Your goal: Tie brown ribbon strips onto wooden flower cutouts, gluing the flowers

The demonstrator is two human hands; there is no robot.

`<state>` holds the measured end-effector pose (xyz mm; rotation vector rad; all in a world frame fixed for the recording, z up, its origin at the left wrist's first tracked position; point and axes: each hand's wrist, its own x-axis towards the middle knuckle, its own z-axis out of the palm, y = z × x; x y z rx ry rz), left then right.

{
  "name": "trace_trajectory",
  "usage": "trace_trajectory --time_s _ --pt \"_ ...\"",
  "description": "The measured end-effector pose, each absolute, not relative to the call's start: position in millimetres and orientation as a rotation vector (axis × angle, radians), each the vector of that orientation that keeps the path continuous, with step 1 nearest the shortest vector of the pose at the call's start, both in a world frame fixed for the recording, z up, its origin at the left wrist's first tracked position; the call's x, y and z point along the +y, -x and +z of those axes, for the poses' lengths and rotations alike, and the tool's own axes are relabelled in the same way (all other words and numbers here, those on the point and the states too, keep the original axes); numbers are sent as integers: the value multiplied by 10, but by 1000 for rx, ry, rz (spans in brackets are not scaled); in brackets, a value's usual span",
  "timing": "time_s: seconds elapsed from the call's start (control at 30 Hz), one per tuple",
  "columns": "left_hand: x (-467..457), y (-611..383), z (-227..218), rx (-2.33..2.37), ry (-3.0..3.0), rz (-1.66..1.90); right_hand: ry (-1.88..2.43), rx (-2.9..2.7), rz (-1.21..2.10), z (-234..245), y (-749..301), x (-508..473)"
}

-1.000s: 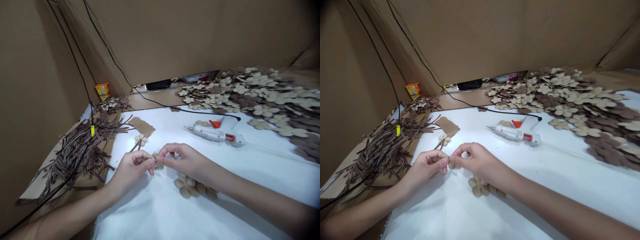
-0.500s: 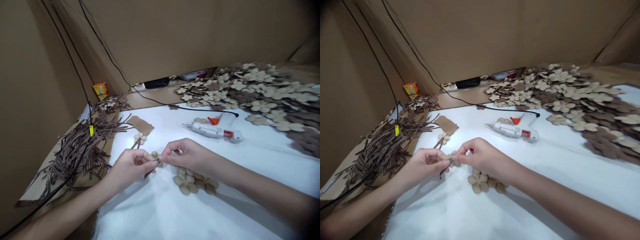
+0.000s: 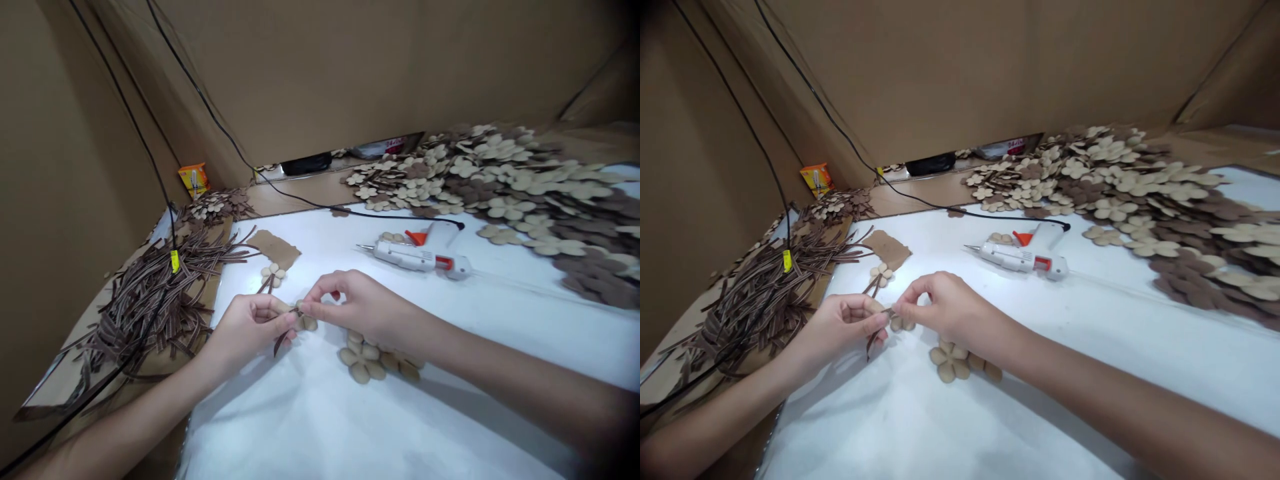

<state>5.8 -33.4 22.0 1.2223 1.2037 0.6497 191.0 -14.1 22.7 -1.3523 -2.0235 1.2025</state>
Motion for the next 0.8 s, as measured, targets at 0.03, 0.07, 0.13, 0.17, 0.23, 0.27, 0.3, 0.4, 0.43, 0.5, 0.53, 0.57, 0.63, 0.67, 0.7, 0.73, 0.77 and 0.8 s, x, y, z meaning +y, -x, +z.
trace_trajectory --time_s 0.03,0.07,0.13,0.17,0.23,0.27,0.3,0.4,0.43,0.5,0.53,0.57,0.63,0.67,0.7,0.73,0.77,0.8 --pt "-329 -50 221 1201 -1224 657 1335 -2038 1195 236 -1902 -117" --pt "-324 -42 219 1195 -1224 662 1321 -2057 1188 250 -1898 -92" --pt "-316 -26 204 1189 -1200 662 1323 -2094 1152 283 -1904 -48" --pt "-313 -17 190 1196 -1180 658 1340 -2116 1121 300 -1914 -33" --pt "-312 -4 155 1223 -1147 653 1370 -2165 1056 323 -1938 -22" --pt "-312 -1 137 1233 -1139 655 1385 -2184 1027 327 -1950 -24" --pt "-312 -1 121 1236 -1134 659 1404 -2196 997 326 -1960 -30" --pt "-315 -18 91 1217 -1144 663 1451 -2195 948 294 -1969 -54" --pt "-316 -28 88 1211 -1155 662 1445 -2185 974 279 -1965 -60" --pt "-319 -47 84 1202 -1186 659 1391 -2155 1085 252 -1952 -68" --pt "-321 -54 82 1198 -1201 658 1355 -2139 1143 243 -1945 -69" --pt "-324 -60 80 1197 -1212 659 1324 -2126 1177 236 -1940 -69" --pt "-333 -67 77 1209 -1222 661 1302 -2119 1159 226 -1933 -69" --pt "-339 -68 76 1215 -1224 661 1305 -2120 1136 222 -1933 -68" --pt "-346 -69 76 1222 -1224 663 1306 -2119 1127 216 -1934 -68" --pt "-353 -70 77 1226 -1225 663 1302 -2117 1139 210 -1937 -68" --pt "-359 -72 80 1226 -1224 662 1295 -2115 1168 203 -1940 -69" --pt "-364 -74 83 1226 -1223 662 1285 -2112 1204 196 -1944 -70"
